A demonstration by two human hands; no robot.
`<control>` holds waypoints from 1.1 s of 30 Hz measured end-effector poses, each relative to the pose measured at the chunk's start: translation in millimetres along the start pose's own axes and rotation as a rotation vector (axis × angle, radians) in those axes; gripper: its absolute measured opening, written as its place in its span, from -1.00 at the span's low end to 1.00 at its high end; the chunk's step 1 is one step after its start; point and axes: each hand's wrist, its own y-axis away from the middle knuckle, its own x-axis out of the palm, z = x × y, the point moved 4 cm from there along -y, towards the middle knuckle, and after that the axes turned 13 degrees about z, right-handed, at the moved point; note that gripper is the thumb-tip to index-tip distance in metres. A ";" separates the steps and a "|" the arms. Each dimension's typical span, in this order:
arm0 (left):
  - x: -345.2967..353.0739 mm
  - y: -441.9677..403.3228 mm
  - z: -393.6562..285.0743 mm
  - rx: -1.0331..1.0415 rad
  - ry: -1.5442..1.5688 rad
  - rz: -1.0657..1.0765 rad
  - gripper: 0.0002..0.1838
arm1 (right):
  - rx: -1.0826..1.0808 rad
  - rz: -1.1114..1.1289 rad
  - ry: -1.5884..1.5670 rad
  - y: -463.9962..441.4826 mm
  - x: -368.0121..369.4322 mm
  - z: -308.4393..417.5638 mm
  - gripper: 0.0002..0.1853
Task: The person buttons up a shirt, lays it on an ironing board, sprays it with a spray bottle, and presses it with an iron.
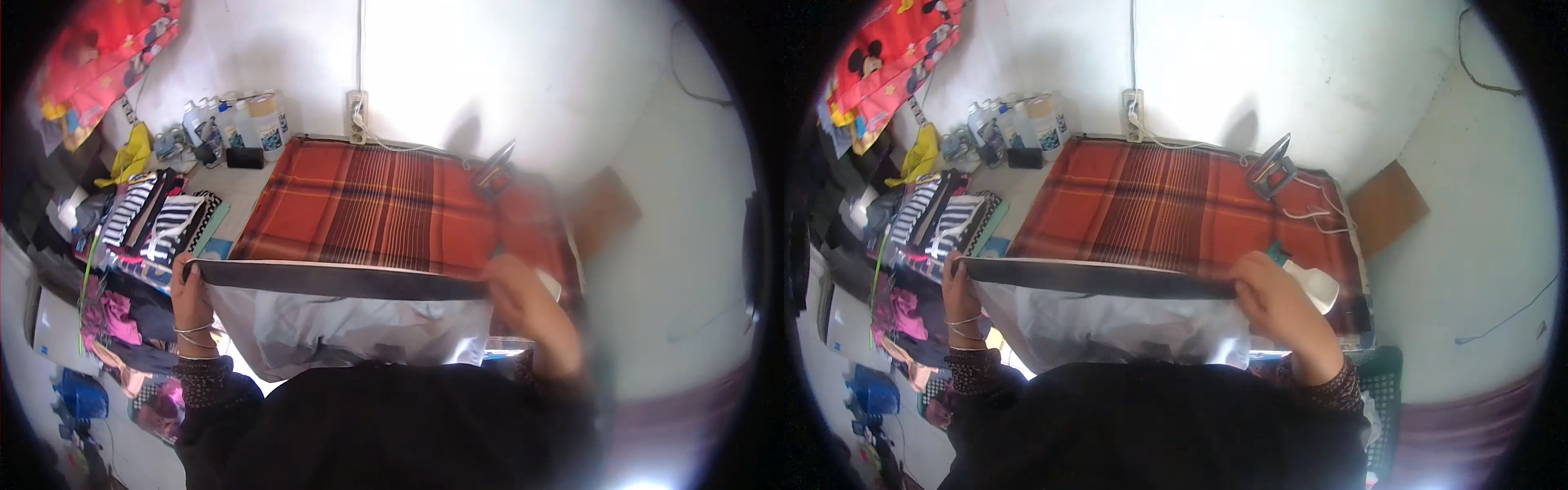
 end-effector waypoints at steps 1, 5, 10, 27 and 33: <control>-2.5 11.7 -4.9 0.000 0.034 -0.014 -0.85 | -0.125 -0.076 -0.145 5.5 -1.9 7.9 -0.82; 30.6 58.7 -55.4 -0.076 -1.069 0.069 -0.80 | -0.160 -0.057 -0.494 45.3 -6.1 18.2 -0.83; 185.7 156.4 -81.4 -0.989 0.295 0.920 -0.47 | -0.255 0.125 -0.397 83.9 22.6 75.8 -0.81; 305.4 149.6 -183.4 -0.281 -0.208 1.591 -0.63 | -0.303 0.546 -1.143 90.1 90.8 38.9 -0.55; 282.0 111.0 -188.7 -0.145 -0.449 1.644 -0.59 | -0.194 0.608 -0.617 117.9 56.9 14.7 -0.53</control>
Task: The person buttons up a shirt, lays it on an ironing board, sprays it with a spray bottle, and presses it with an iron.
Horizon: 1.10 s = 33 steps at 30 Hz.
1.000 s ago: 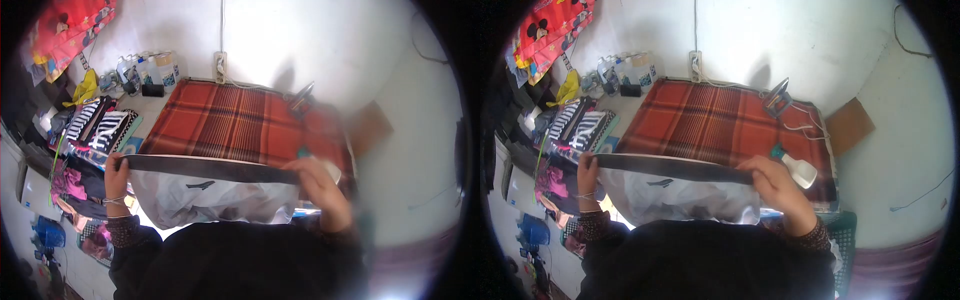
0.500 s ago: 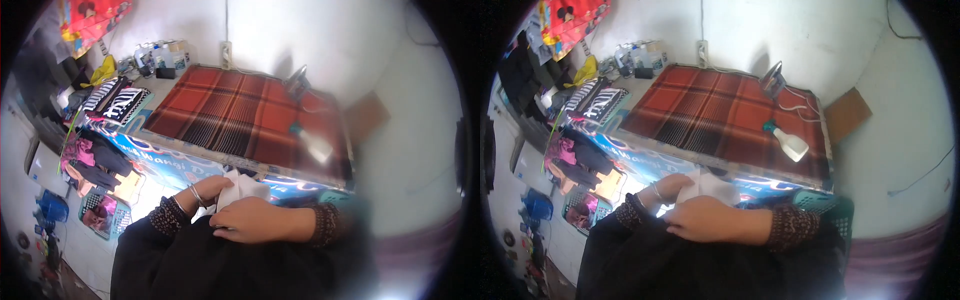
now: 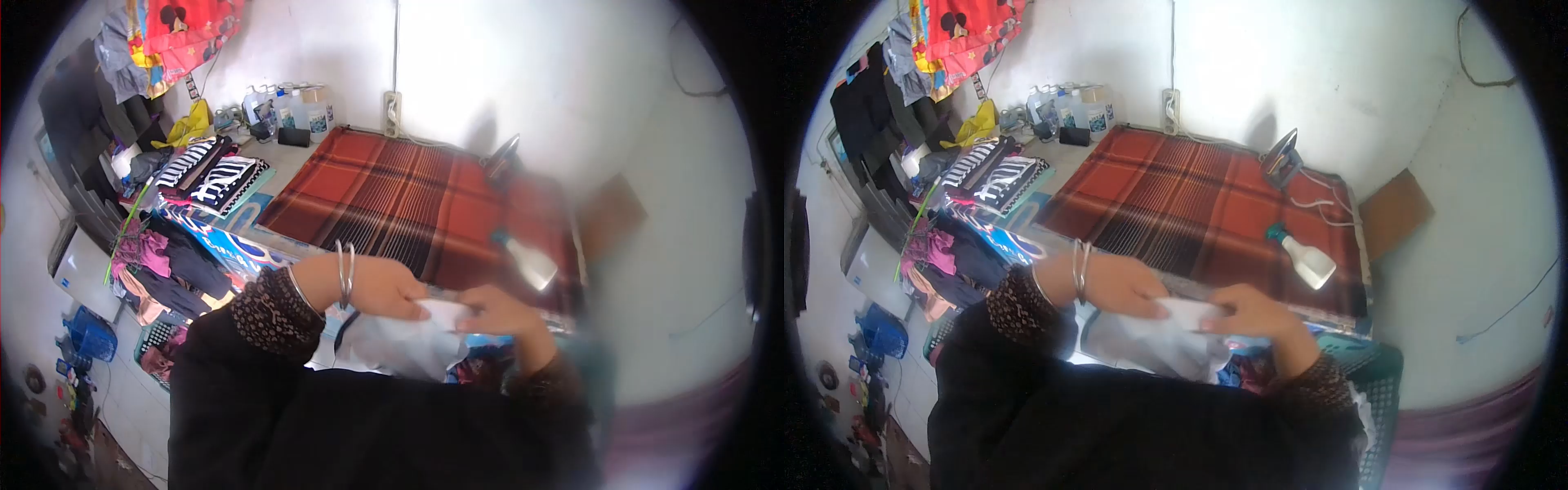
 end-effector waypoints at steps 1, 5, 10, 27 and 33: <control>-2.8 8.4 3.9 0.003 0.004 0.020 -0.59 | 0.023 -0.073 0.169 2.9 -2.2 3.6 -0.53; -32.7 68.6 11.1 -0.005 -0.086 -0.156 -0.61 | 0.146 -0.223 0.026 -7.3 -1.3 4.5 -0.65; -57.0 152.4 84.9 -0.180 -0.358 -0.480 -0.70 | 0.192 -0.485 0.104 -33.0 -16.4 9.7 -0.73; 59.6 177.2 235.1 -0.044 -0.033 -0.548 -0.72 | 0.288 -0.626 0.205 -98.5 -42.9 199.5 -0.72; 34.9 236.4 229.0 -0.045 -0.109 -1.142 -0.79 | 0.367 -0.490 0.551 -98.2 -52.8 180.5 -0.83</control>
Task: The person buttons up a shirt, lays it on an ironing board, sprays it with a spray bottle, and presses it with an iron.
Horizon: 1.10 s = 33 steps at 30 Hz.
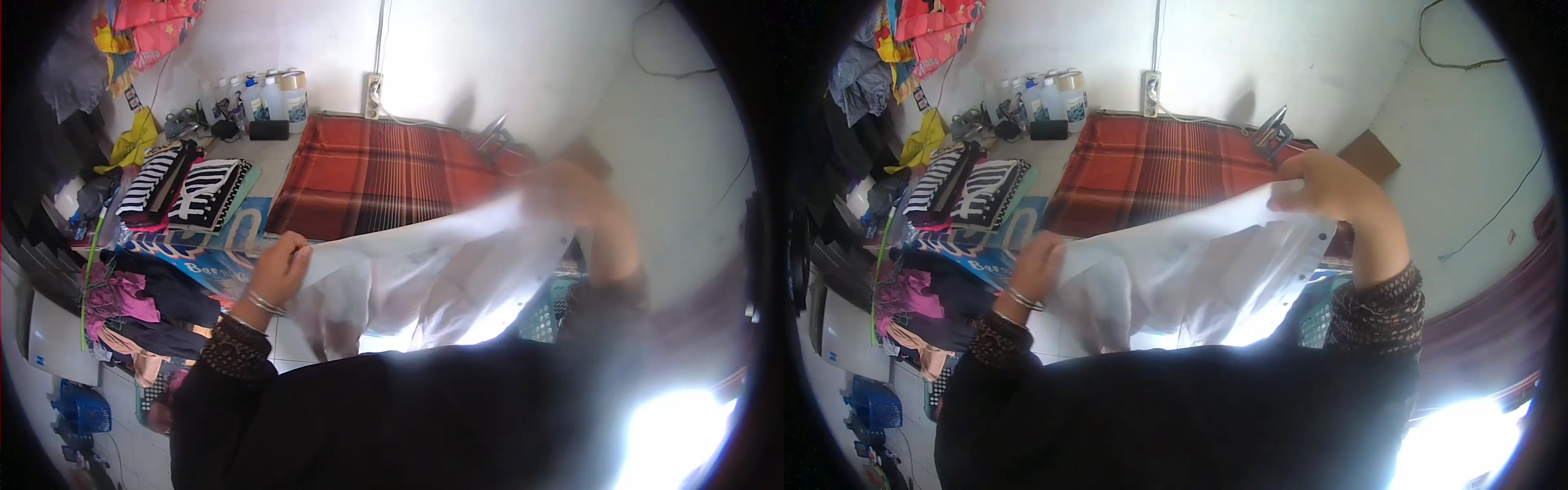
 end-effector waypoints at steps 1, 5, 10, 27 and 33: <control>-19.8 2.2 -12.3 0.050 -0.102 -0.009 -0.80 | 0.044 0.003 -0.005 3.1 -2.2 -2.1 -0.84; -89.9 13.4 -42.3 0.235 -0.567 -0.097 -0.72 | -0.045 -0.109 -0.154 34.6 2.9 17.5 -0.84; -155.5 85.9 -74.7 -0.011 -0.037 0.501 -0.71 | -0.431 0.328 -0.154 120.1 13.9 55.8 -0.89; -87.8 110.0 -49.1 0.507 1.312 1.264 -0.74 | -0.096 0.497 -0.783 50.3 123.0 67.7 -0.78; -103.5 108.7 -78.8 0.252 1.021 1.134 -0.79 | -0.342 0.557 -0.630 32.2 160.1 96.8 -0.80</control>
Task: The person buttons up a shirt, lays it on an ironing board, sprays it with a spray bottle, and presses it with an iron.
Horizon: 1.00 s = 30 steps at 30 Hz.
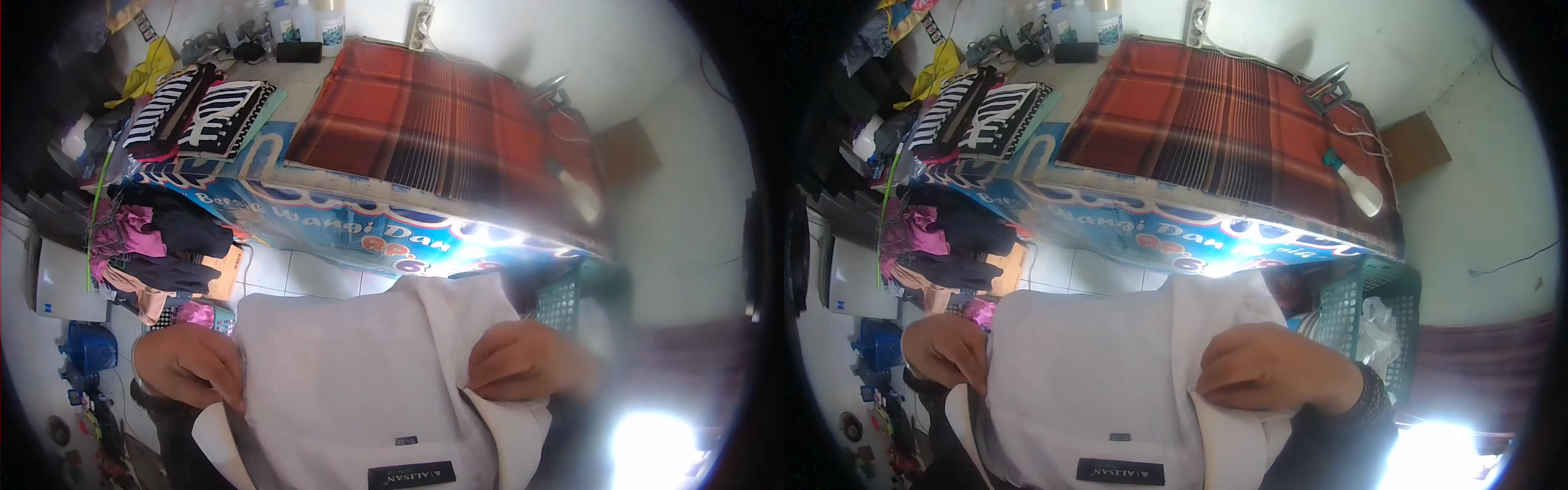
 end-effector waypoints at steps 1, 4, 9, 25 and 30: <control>5.6 1.7 -7.2 -0.196 -0.074 -0.152 -0.78 | -0.165 0.002 0.171 -0.5 0.5 7.1 -0.80; 19.4 1.5 -17.2 -0.382 -0.271 -0.451 -0.78 | -0.164 0.012 0.288 -7.3 3.6 11.7 -0.85; 15.5 0.7 -28.8 0.374 -0.525 -0.950 -0.86 | -0.279 -0.410 0.616 -9.9 -28.1 44.2 -0.82; -45.8 -121.4 -9.9 0.299 -0.417 -0.511 -0.87 | -0.638 -0.285 0.410 -51.1 -30.0 68.8 -0.82; -49.4 -122.9 0.2 0.285 -0.362 -0.473 -0.90 | -0.647 -0.385 0.458 -50.6 -27.5 59.1 -0.78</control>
